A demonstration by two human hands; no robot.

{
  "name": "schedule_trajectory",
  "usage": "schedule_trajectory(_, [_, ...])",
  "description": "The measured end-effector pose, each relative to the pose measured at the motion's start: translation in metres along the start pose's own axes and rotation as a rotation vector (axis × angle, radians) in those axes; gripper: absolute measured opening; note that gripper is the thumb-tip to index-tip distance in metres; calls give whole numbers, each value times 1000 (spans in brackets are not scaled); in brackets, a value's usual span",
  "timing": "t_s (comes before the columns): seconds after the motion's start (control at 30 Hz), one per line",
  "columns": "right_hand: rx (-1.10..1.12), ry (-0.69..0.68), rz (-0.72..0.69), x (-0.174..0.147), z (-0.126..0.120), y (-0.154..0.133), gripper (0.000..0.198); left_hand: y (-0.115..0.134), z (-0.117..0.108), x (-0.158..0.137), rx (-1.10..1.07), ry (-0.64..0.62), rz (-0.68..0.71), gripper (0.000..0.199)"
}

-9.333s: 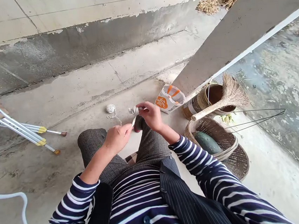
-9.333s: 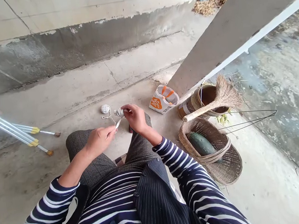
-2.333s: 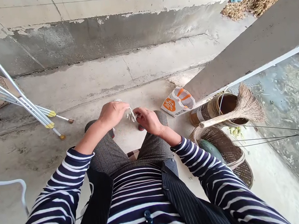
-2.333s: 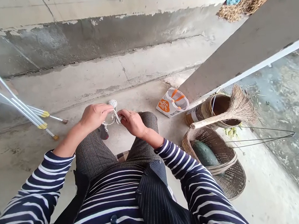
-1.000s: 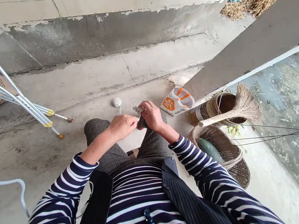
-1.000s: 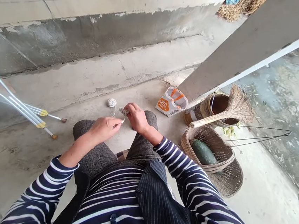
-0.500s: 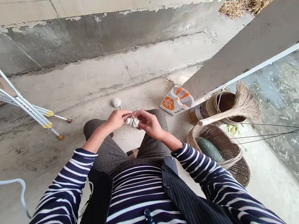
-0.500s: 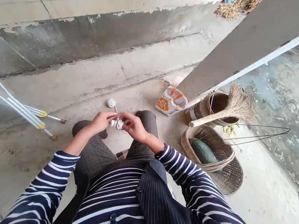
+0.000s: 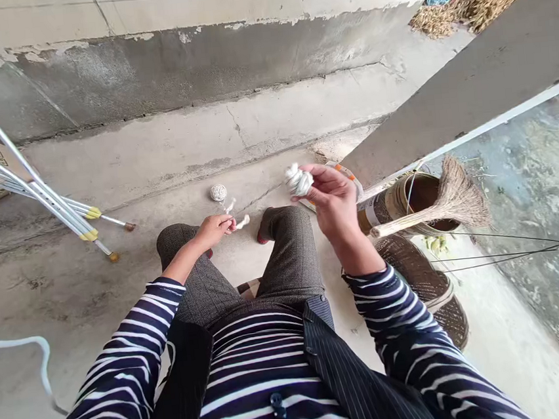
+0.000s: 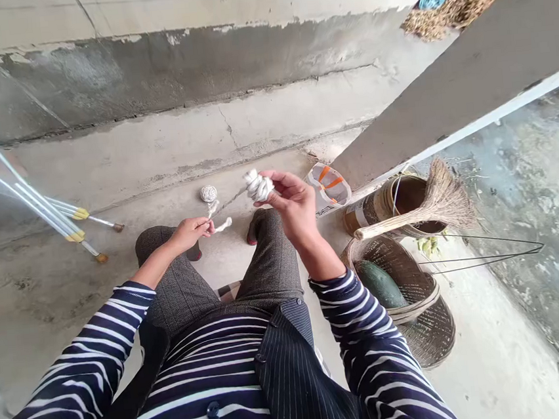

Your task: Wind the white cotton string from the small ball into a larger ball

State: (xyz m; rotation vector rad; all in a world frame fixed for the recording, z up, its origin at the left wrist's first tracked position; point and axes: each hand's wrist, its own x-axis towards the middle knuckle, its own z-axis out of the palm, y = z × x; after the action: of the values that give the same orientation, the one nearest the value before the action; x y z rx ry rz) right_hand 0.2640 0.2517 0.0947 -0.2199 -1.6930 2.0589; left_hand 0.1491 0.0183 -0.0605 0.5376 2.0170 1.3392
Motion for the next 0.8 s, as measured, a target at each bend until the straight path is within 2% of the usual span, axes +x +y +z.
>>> schedule_trajectory(0.2, [31,44,-158,0,-10,-46,28,-8,-12,8,127,69,-25,22])
schedule_trajectory(0.3, [46,78,-244,-3,-12,-67,30,-7,-13,15,77,123,7,22])
schedule_trajectory(0.4, [-22,111,-297,-3,-19,-83,29,-4,-12,20,-14,165,45,31])
schedule_trajectory(0.57, [-75,166,-323,1,-35,-90,27,2,-21,22,-18,207,11,40])
schedule_trajectory(0.67, [-85,197,-274,-1,-41,-89,25,6,-31,24,40,310,-46,41])
schedule_trajectory(0.8, [-79,261,-259,-2,-45,-93,27,4,-43,29,41,439,-21,35])
